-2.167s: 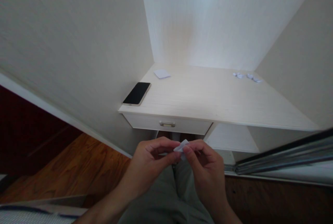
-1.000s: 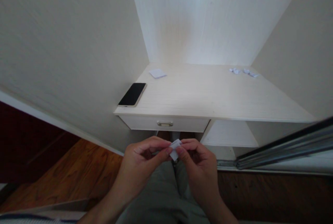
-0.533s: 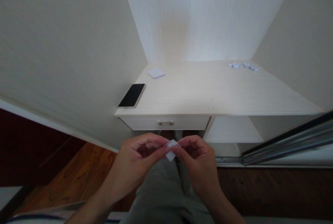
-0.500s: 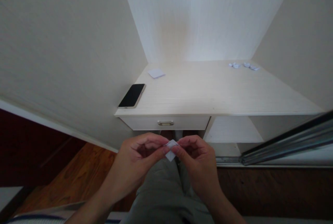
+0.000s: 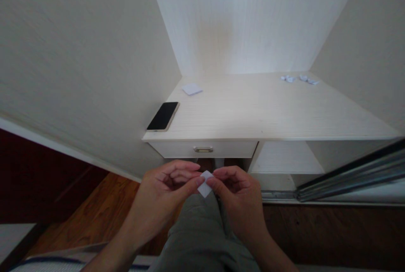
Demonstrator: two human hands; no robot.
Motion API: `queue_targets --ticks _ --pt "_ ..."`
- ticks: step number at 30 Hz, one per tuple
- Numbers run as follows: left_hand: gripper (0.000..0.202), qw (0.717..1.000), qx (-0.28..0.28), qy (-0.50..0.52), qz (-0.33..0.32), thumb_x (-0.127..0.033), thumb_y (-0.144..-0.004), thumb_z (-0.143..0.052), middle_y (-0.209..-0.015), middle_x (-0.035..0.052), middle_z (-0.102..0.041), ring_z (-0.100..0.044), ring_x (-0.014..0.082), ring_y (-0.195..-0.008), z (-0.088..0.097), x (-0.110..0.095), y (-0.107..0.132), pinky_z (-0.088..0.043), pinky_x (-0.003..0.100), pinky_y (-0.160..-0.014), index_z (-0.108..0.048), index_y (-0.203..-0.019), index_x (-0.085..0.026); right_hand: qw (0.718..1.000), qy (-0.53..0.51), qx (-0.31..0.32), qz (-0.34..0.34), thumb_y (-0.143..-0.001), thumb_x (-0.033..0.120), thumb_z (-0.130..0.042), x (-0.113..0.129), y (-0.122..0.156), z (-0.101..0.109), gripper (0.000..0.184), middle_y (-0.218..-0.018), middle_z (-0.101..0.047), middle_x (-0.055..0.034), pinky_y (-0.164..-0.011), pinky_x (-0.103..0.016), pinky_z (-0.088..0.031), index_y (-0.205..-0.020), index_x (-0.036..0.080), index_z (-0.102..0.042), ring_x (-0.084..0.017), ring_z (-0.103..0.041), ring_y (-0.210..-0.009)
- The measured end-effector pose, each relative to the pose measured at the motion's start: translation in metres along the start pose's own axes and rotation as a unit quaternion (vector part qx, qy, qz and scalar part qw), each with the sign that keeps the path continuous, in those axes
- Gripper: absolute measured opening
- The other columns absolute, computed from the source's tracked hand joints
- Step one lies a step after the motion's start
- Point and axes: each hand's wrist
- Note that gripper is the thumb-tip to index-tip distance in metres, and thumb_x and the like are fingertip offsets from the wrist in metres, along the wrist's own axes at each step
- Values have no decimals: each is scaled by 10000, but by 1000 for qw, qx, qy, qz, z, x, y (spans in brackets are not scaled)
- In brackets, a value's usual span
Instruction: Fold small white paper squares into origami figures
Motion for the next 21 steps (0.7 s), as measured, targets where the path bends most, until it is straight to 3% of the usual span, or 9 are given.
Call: queue_targets --ticks 9,21 --pt "260 999 11 16 31 -317 -762 -863 -795 44 -796 -746 159 -701 -1 3 0 -609 215 -673 -764 -942 -158 994 85 16 60 -808 291 -801 2 -1 7 77 -796 -778 -18 -663 -268 -542 -851 227 -795 -168 -707 -713" --pt "362 997 -4 55 53 -344 -707 -896 -836 74 -808 -772 211 -746 -7 12 0 -639 280 -676 -772 -991 -157 998 43 24 -26 -777 358 -815 2 -6 10 202 -828 -790 -67 -694 -334 -566 -876 186 -779 -210 -717 -730"
Point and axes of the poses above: each hand's wrist, its own y-axis away from the middle knuckle, its own z-axis out of the back of the hand, x = y × z
